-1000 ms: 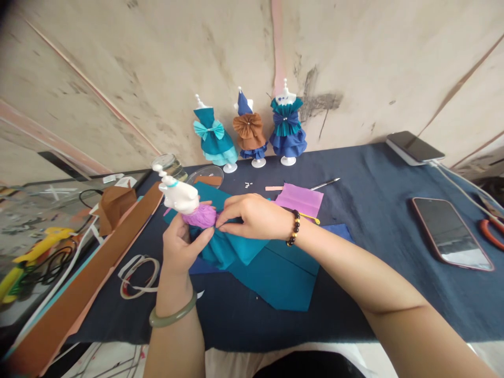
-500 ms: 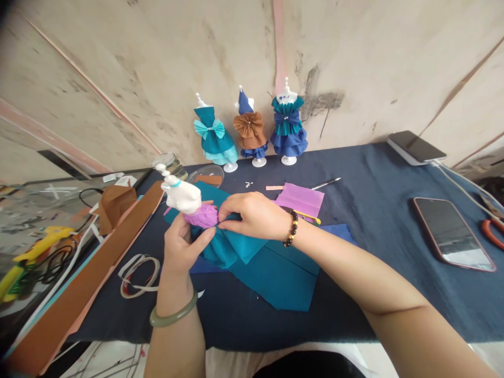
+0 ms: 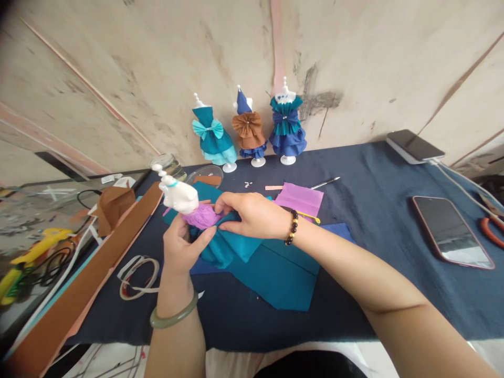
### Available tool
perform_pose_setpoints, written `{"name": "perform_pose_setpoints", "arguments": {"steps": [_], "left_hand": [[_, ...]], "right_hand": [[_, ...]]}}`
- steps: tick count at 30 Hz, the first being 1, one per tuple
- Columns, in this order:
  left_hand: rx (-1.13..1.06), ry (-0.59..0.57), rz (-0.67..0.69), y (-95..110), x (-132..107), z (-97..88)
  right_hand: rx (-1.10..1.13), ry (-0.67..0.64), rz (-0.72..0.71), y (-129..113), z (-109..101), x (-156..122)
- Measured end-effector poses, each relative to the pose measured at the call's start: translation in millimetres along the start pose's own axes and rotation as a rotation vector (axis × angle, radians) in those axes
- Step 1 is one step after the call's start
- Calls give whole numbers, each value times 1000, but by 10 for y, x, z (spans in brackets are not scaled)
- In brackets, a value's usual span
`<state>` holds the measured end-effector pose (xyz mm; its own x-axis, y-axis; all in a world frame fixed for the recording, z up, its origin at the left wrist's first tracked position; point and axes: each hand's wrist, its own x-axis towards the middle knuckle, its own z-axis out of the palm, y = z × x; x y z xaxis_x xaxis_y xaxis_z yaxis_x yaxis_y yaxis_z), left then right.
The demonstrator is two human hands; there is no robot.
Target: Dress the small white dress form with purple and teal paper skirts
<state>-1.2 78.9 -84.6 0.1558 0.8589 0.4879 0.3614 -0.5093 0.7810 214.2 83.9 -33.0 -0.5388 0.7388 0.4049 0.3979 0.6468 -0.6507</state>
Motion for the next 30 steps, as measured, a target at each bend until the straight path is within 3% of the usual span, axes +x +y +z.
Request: {"name": "perform_pose_setpoints", "arguments": {"steps": [10, 23, 30], "left_hand": [[5, -41, 88, 17, 4, -32], [-39, -64, 83, 32, 3, -31], [-33, -65, 76, 2, -1, -47]], "right_hand": [[-18, -161, 42, -34, -182, 8], [152, -143, -126, 32, -115, 5], [123, -58, -99, 41, -25, 11]]}}
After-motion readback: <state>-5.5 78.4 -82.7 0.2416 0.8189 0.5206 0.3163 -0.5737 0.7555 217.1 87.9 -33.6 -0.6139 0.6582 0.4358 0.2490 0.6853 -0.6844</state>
